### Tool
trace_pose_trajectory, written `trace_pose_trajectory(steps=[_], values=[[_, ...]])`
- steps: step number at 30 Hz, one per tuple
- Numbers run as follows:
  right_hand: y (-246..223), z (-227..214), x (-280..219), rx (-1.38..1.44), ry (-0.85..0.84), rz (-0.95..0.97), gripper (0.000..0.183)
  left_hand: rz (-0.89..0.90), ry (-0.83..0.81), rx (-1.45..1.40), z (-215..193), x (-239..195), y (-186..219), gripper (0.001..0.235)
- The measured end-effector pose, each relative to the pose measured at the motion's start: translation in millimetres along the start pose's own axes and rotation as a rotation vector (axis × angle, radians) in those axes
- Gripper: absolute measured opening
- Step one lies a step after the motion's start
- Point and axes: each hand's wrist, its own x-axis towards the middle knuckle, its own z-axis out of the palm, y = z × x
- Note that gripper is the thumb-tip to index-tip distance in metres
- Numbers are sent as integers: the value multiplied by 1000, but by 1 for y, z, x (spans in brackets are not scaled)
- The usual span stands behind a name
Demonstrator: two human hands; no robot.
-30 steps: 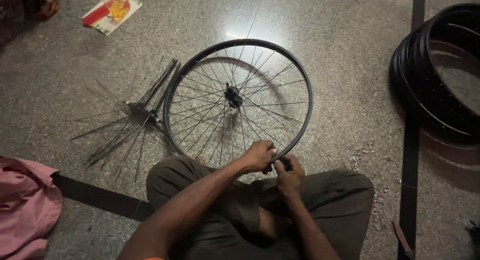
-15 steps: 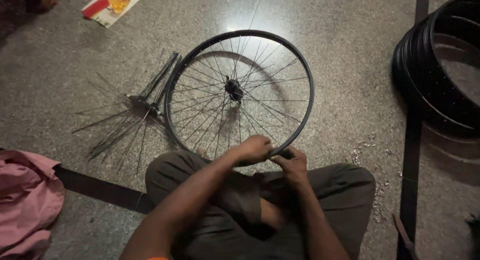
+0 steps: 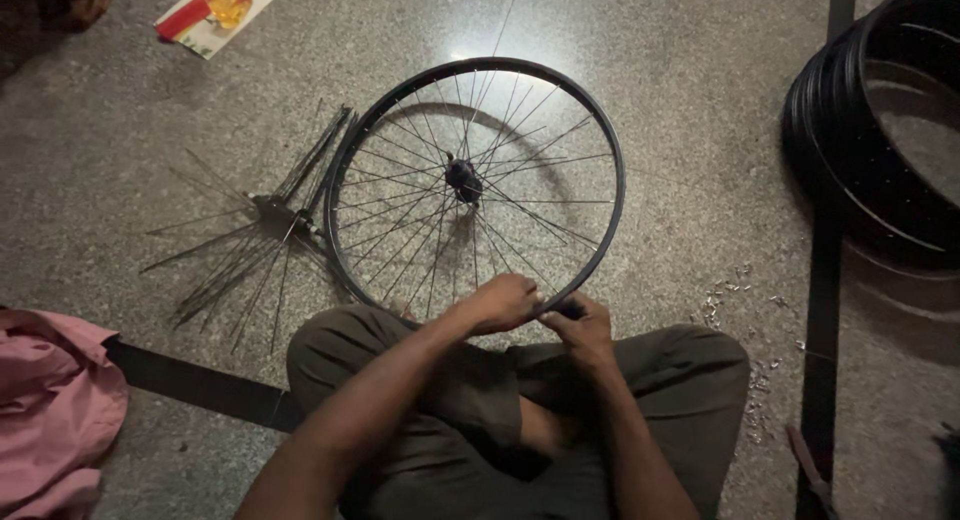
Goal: The person sits on the floor and installs bicycle spokes into a wheel rim, threading them through the rim holes and into the hub. They then secure each spoke with a nipple, tightening it by hand to build the wheel structure.
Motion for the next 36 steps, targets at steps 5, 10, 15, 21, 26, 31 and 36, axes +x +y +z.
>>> trace_pose_trajectory(steps=[5,10,15,21,26,31,36], values=[[9,-36,8,116,96,238,16,-28,-114,-242,-8,7,-12,36],[22,-70,18,913,282,238,22,-29,-37,55,8,8,-14,49],[11,-59,13,846,333,223,12,37,-214,-278,-6,8,-39,36],[14,-59,18,797,400,165,7,27,-113,64,18,23,-49,41],[12,-58,17,724,486,205,10,-29,-221,-63,3,7,-43,43],[7,-58,20,744,439,228,17,22,-225,-26,-10,-9,-47,39],[-20,-59,53,782,392,116,18,-34,-230,87,-12,-13,-52,38]])
